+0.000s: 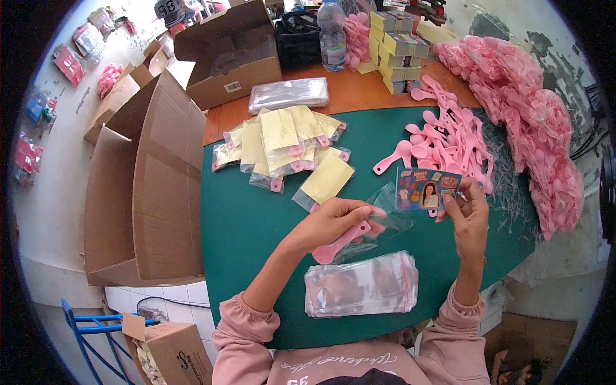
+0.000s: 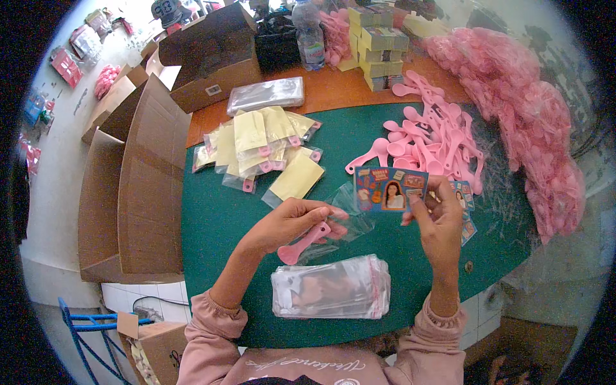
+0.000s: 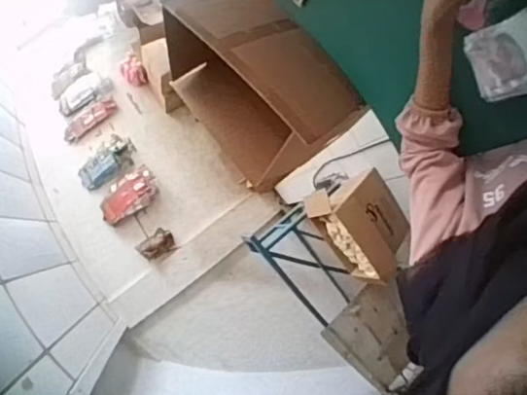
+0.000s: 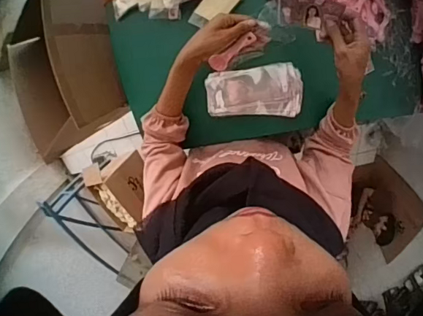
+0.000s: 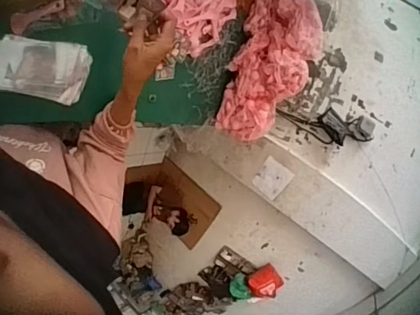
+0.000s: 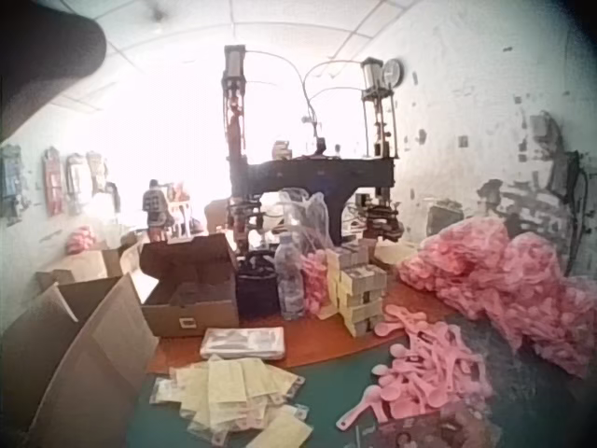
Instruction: The person repeatedly picks up pink plastic spoons and small printed cards, places them into clear plastic bags, and seals each bag. The person stacks the sealed bags on the table and occasionally moves them into a cardboard box.
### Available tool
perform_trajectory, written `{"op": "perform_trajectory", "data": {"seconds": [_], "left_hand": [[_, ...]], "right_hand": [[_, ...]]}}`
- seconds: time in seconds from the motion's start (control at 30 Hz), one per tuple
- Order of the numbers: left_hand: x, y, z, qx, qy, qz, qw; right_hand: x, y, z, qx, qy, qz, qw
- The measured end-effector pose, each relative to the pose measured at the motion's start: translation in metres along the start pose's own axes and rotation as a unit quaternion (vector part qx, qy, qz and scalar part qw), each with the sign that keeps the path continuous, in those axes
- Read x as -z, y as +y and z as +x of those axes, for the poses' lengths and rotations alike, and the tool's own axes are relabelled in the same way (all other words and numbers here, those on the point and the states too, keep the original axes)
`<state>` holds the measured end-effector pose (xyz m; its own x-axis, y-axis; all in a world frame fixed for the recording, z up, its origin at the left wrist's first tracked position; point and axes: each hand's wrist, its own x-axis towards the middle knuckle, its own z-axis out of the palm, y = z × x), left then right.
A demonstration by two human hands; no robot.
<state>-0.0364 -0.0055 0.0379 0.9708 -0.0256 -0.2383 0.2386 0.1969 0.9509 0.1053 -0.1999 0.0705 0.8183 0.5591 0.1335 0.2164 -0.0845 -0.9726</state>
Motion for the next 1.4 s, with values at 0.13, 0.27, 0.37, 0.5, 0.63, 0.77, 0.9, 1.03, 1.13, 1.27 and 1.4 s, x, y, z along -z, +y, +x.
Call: {"op": "perform_trajectory", "data": {"seconds": [0.13, 0.27, 0.37, 0.5, 0.63, 0.77, 0.9, 1.03, 1.13, 1.27, 1.4], "left_hand": [[0.001, -0.001, 0.001, -0.016, 0.033, -0.008, 0.999], [0.0, -0.001, 0.001, -0.025, 0.031, 0.082, 0.996], [0.0, 0.0, 0.001, -0.022, 0.009, 0.105, 0.994], [0.0, -0.013, 0.005, -0.107, -0.041, 0.139, 0.984], [-0.005, -0.011, 0.002, -0.073, -0.015, 0.179, 0.981], [-0.004, -0.005, -0.001, -0.044, 0.054, 0.292, 0.954], [0.028, -0.019, -0.002, -0.061, -0.037, 0.252, 0.965], [0.033, -0.018, 0.003, -0.113, -0.02, 0.067, 0.991], [0.032, -0.014, 0.001, -0.073, -0.018, 0.035, 0.997], [0.027, -0.016, 0.004, -0.084, -0.024, 0.031, 0.996], [0.007, -0.029, 0.008, -0.131, 0.159, 0.213, 0.955]], "right_hand": [[-0.008, -0.007, -0.003, -0.007, -0.094, 0.059, 0.994], [-0.009, -0.01, -0.007, -0.047, -0.152, -0.023, 0.987], [-0.011, -0.018, -0.003, -0.06, -0.196, -0.073, 0.976], [-0.018, -0.016, 0.003, -0.028, -0.302, -0.131, 0.944], [-0.031, -0.008, 0.016, 0.164, -0.415, -0.24, 0.862], [-0.033, 0.015, 0.025, 0.039, -0.417, -0.089, 0.904], [-0.03, 0.026, 0.03, -0.049, -0.316, -0.036, 0.947], [-0.024, 0.029, 0.033, -0.077, -0.263, -0.052, 0.96], [-0.023, 0.026, 0.033, -0.126, -0.301, 0.007, 0.945], [-0.019, 0.033, 0.034, -0.112, -0.313, -0.046, 0.942], [-0.02, 0.041, 0.036, -0.03, -0.232, -0.106, 0.966]]}}
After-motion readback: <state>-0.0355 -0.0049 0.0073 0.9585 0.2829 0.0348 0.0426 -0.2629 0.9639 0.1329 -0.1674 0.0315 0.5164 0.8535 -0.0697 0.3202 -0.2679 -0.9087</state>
